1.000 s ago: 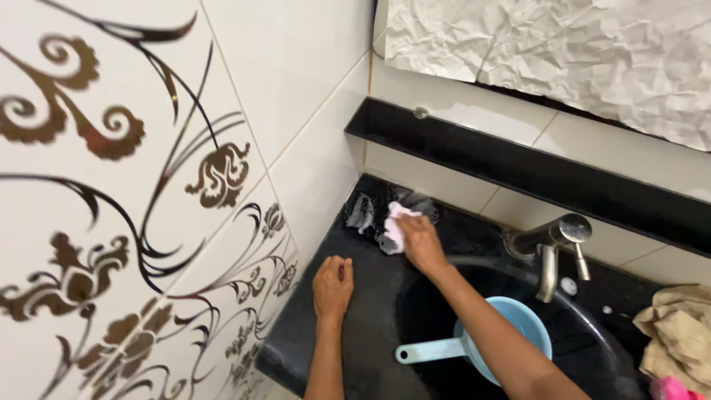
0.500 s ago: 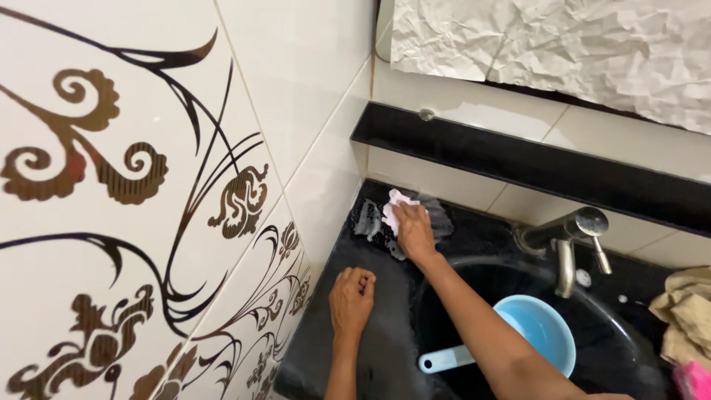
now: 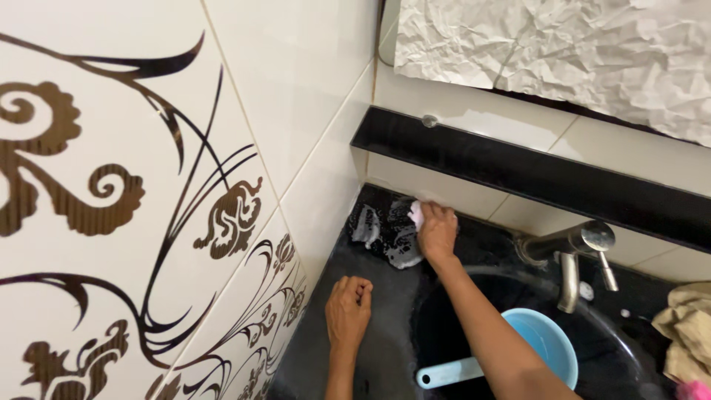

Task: The person wipes the black granite sink counter and the surrounding tiled wall with a cloth, then applies a soapy solution from a blue scoop and continues scrubbing the surface.

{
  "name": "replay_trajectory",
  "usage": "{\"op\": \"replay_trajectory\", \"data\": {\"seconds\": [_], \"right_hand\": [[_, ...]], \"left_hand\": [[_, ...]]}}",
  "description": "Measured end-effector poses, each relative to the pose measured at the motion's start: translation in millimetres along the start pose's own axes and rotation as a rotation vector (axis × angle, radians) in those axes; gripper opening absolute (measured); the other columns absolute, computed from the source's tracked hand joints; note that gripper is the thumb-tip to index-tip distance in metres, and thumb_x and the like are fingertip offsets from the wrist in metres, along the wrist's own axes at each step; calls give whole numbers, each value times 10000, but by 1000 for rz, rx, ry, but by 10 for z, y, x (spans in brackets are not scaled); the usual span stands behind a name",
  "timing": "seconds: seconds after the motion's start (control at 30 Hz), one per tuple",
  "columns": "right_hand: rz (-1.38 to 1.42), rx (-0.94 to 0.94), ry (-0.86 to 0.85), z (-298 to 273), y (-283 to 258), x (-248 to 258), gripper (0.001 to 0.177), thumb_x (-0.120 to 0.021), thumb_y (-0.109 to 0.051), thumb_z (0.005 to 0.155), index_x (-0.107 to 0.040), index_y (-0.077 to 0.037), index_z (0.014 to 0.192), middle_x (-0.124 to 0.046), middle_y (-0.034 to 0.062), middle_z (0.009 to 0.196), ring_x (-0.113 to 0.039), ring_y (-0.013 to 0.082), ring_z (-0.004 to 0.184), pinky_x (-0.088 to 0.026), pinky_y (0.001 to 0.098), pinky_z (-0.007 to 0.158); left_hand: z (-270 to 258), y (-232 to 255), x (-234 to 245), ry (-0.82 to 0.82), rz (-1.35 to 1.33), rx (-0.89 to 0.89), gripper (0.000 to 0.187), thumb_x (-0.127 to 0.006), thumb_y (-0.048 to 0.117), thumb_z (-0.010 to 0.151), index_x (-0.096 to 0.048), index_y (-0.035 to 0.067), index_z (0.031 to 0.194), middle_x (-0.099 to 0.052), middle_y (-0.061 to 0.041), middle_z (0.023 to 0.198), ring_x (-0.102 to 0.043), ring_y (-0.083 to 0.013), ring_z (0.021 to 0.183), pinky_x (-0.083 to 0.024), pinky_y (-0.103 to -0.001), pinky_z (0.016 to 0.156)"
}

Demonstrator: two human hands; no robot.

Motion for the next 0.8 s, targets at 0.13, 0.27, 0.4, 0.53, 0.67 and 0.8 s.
{"op": "replay_trajectory", "data": {"seconds": [0.13,0.27,0.4,0.53,0.67,0.8], "right_hand": [[151,173,-23,147,-320,-278,427,-551,32,832,-679,-33,1234,-694,177,1244,-602,409,1122,-464,491,1019],[289,324,-85,165,-767,-318,447,-550,44,772,-678,-23,1196,-697,192,1213,-623,372,1138,-440,517,1045],[458,409,-200,-143,-1227,81,464,-550,92,760,-672,-14,1194,-695,204,1190,-602,388,1107,-475,480,999],[547,384,-304,-142,-1349,253,433,-581,96,753,-655,2,1169,-681,214,1086,-607,401,1077,-508,456,941],[519,405,-176,228,-1184,-62,369,-574,81,773,-675,-21,1113,-716,194,1017,-629,402,971,-504,474,906],[372,302,-62,559,-942,-470,316,-555,83,789,-673,-29,1059,-723,190,1021,-609,430,942,-510,480,891]], "left_hand": [[8,3,13,-9,7,4,111,-750,148,858,-677,70,827,-625,-66,771,-626,-255,745,-507,-424,673],[-17,2,21,7,-26,8,98,-743,133,850,-673,66,833,-626,-68,777,-626,-258,747,-514,-418,670],[-4,-11,2,4,0,4,107,-742,130,853,-665,60,826,-620,-78,774,-621,-271,745,-506,-429,671],[4,-39,-4,-14,13,19,129,-748,133,849,-657,53,806,-608,-90,755,-610,-284,739,-497,-439,672],[6,-34,12,9,-11,-1,152,-713,151,896,-648,45,809,-612,-96,755,-606,-290,731,-493,-441,670],[12,-31,28,15,18,-15,226,-679,175,951,-622,27,790,-604,-115,756,-600,-306,734,-479,-451,666]]}}
Point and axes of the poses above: each hand's wrist, its own z-axis towards the middle knuckle, its own x-axis out of the back of the hand, y = z × x, the point moved 5 cm from there along z, towards the middle knuckle
